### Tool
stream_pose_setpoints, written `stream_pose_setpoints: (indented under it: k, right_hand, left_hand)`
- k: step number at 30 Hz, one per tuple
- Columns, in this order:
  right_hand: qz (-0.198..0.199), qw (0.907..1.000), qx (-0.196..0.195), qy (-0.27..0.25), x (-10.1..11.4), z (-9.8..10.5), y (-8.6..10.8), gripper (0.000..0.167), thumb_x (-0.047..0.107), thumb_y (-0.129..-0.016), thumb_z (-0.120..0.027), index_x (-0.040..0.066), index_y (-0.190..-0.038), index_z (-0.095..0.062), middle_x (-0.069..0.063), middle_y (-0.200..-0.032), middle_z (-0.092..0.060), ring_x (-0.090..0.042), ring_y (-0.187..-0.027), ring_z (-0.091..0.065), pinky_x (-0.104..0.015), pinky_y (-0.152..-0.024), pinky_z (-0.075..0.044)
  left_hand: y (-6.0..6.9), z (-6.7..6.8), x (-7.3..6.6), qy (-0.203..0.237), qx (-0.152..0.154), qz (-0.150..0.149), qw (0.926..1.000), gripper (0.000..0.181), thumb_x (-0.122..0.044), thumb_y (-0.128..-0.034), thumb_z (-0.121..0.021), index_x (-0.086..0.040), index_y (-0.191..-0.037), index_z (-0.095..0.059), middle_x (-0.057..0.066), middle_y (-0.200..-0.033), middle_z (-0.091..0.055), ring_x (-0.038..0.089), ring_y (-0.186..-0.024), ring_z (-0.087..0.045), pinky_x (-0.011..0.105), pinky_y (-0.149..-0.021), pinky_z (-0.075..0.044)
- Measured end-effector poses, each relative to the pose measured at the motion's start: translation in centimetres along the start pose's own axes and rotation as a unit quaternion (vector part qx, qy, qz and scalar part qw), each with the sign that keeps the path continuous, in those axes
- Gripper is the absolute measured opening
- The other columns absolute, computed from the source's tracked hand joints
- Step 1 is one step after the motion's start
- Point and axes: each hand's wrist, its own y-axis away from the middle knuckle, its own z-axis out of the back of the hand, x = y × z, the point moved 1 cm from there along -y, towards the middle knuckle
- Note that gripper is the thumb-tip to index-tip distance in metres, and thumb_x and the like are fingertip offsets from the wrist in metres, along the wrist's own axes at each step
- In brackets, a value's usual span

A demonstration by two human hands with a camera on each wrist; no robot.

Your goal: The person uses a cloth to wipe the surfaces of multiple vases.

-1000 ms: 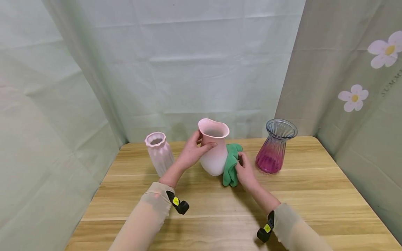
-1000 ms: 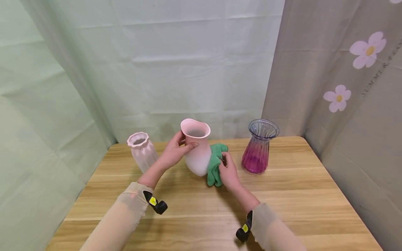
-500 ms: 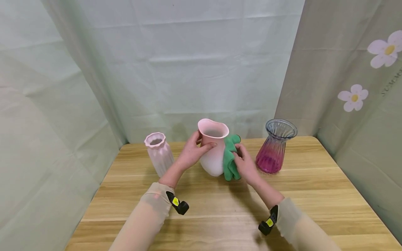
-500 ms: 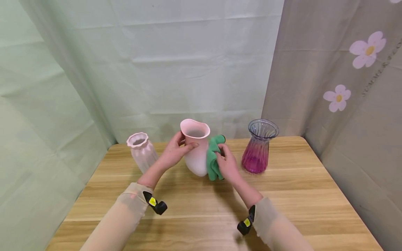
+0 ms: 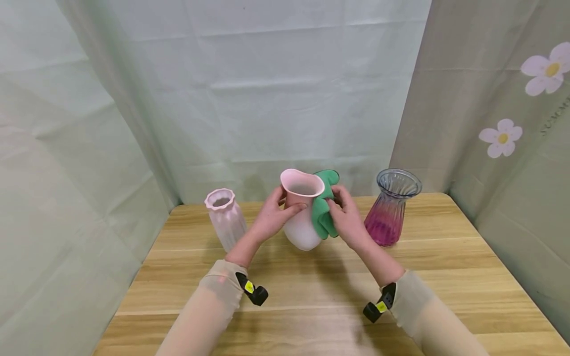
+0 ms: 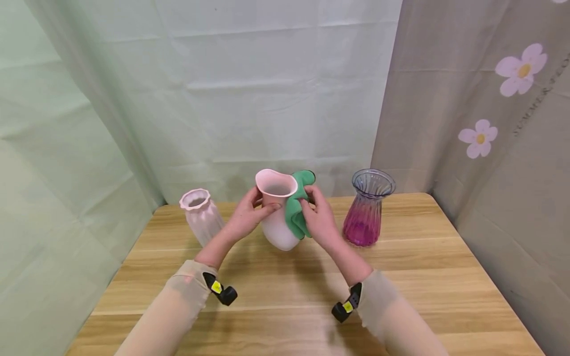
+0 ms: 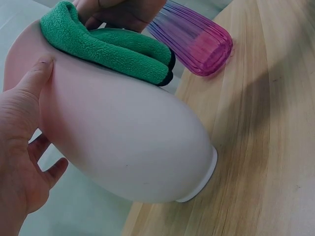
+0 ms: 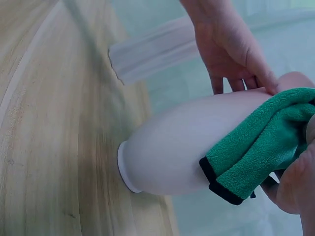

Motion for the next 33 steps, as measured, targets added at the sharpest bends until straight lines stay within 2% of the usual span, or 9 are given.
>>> stream_pose_setpoints:
  k: [11,20,28,33]
  right_hand:
    - [0.013,0.9990,-0.007,0.042,-0.9,-0.6,0.5,0.021,0.013,-0.106,-0.056,0.009,-0.126,-0.058,-0.013,-0.127,-0.060,-0.030,-0.125,-0.054,-0.052,-0.096,-0.052]
    - [-0.010,0.9988,-0.017,0.045,-4.1,-0.7,2.0,0.021,0.004,-0.105,-0.054,0.005,-0.125,-0.057,-0.016,-0.126,-0.061,-0.031,-0.124,-0.055,-0.049,-0.096,-0.052]
    - [-0.042,0.9987,-0.020,0.021,-7.9,-0.9,4.1,0.020,0.005,-0.107,-0.051,0.003,-0.126,-0.055,-0.017,-0.125,-0.060,-0.029,-0.119,-0.054,-0.036,-0.097,-0.046]
    - [-0.066,0.9974,-0.010,0.028,-6.7,-0.9,5.2,0.021,0.002,-0.107,-0.047,-0.002,-0.127,-0.052,-0.020,-0.125,-0.057,-0.028,-0.115,-0.053,-0.029,-0.093,-0.046]
  left_hand:
    - [0.0,0.0,0.1,0.001,-0.004,-0.004,1.0000,0.053,-0.031,-0.0902,-0.082,-0.018,-0.135,-0.056,0.000,-0.129,-0.061,0.020,-0.122,-0.056,0.050,-0.105,-0.045]
    - [-0.1,-0.1,0.0,0.014,-0.006,-0.010,0.9998,0.055,-0.027,-0.0900,-0.082,-0.012,-0.136,-0.056,0.007,-0.132,-0.060,0.026,-0.124,-0.055,0.054,-0.106,-0.044]
    - [-0.1,-0.1,0.0,0.011,0.000,-0.012,0.9999,0.052,-0.027,-0.0910,-0.081,-0.015,-0.135,-0.056,0.004,-0.131,-0.060,0.023,-0.124,-0.055,0.053,-0.106,-0.044]
    - [0.0,0.0,0.0,0.008,0.002,-0.009,0.9999,0.053,-0.029,-0.0912,-0.081,-0.017,-0.136,-0.055,0.002,-0.132,-0.059,0.022,-0.125,-0.055,0.053,-0.106,-0.044]
